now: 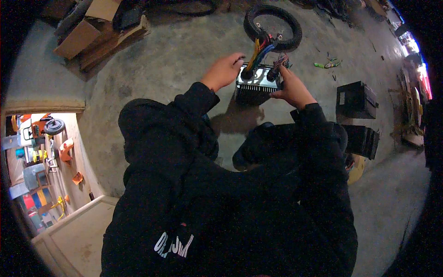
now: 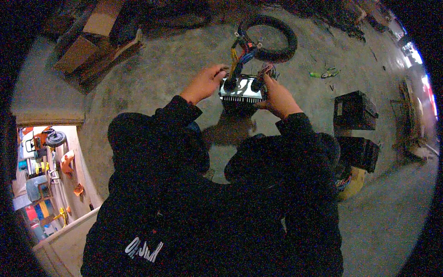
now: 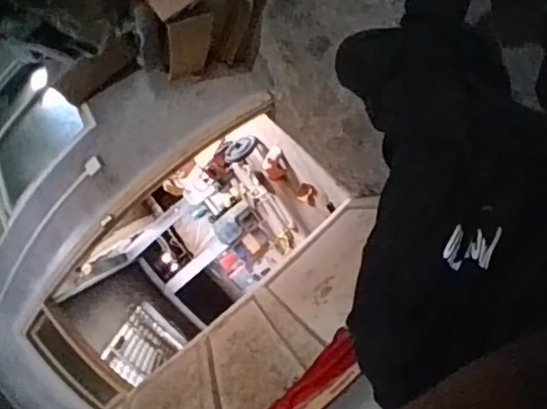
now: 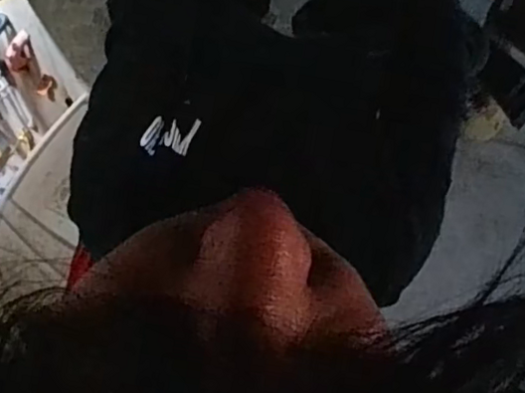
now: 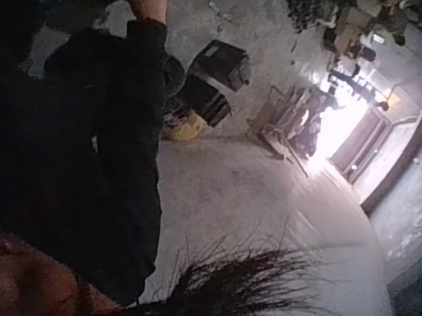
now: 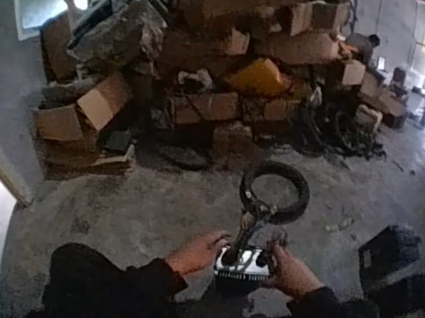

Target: Inspecting and repairing an electric motor controller using a screwdriver.

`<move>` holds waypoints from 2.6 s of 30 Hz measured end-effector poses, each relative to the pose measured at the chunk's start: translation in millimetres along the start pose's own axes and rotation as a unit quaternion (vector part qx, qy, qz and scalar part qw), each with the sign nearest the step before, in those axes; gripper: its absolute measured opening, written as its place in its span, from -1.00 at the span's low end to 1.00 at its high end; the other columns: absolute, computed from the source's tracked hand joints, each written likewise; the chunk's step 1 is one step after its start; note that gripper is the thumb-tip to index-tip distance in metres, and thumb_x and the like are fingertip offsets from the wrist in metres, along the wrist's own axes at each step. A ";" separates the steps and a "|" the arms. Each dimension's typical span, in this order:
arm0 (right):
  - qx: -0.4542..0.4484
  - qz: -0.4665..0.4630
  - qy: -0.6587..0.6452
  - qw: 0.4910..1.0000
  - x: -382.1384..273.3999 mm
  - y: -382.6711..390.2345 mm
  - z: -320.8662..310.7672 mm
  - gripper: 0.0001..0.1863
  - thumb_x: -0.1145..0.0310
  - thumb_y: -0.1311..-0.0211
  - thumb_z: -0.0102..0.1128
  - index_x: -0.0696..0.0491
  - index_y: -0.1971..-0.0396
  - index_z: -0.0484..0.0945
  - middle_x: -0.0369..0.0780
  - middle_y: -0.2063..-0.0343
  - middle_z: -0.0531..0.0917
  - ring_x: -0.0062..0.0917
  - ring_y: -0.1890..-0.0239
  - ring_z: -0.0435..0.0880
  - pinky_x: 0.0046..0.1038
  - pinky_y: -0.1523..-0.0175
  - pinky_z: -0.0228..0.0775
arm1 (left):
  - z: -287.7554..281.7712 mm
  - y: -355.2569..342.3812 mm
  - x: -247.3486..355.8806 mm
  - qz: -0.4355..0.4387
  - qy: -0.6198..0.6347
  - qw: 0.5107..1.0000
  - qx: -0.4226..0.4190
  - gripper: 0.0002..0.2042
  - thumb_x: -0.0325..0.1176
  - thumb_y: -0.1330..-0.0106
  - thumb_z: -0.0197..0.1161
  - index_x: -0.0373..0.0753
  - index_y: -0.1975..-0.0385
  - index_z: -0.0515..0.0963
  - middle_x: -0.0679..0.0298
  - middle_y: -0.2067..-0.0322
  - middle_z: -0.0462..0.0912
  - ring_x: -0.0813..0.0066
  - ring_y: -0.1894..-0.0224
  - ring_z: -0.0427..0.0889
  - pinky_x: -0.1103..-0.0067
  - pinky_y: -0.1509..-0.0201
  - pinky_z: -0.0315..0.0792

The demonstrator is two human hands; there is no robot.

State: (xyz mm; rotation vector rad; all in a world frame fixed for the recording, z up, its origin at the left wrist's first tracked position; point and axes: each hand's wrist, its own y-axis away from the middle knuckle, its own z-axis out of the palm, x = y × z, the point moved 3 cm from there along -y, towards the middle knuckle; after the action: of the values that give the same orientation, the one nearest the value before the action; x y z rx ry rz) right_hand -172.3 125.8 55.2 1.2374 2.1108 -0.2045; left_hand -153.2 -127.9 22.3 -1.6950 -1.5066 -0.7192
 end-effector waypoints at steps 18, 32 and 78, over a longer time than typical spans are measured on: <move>0.035 -0.019 -0.015 0.999 10.0 6.5 3.2 0.07 0.30 0.16 0.57 0.25 -0.41 0.20 0.13 -0.24 0.49 -0.03 -0.32 0.47 -0.26 -0.37 0.34 | 4.5 1.7 9.4 0.026 -0.305 0.950 -0.054 -0.83 -0.24 -0.35 0.18 -0.13 0.22 0.62 -0.04 0.37 0.72 -0.14 0.29 0.72 0.03 0.23 0.56; 0.071 -0.076 0.025 0.994 27.4 3.7 21.1 0.13 0.12 0.10 0.63 0.26 -0.41 0.14 0.15 -0.29 0.40 0.02 -0.37 0.38 -0.19 -0.45 0.25 | -5.7 4.9 4.7 0.023 -0.223 0.973 -0.053 -0.78 -0.18 -0.45 0.13 -0.22 0.25 0.53 -0.08 0.36 0.65 -0.26 0.25 0.62 -0.01 0.22 0.45; 0.006 0.000 -0.091 0.996 30.1 2.5 22.9 0.12 0.34 0.23 0.68 0.13 -0.39 0.17 0.02 -0.07 0.62 -0.12 -0.17 0.62 -0.28 -0.27 0.41 | 30.2 -13.1 -11.0 -0.092 0.301 0.922 -0.225 -0.53 -0.68 -0.19 0.31 -0.24 -0.13 0.51 0.30 0.01 0.67 0.50 -0.04 0.59 0.50 -0.17 0.43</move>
State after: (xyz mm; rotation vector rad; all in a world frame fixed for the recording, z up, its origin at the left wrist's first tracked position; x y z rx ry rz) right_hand -169.2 138.5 19.6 1.1808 1.9557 -0.3177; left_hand -169.8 -109.0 -1.5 -1.4402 -1.1104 -1.6222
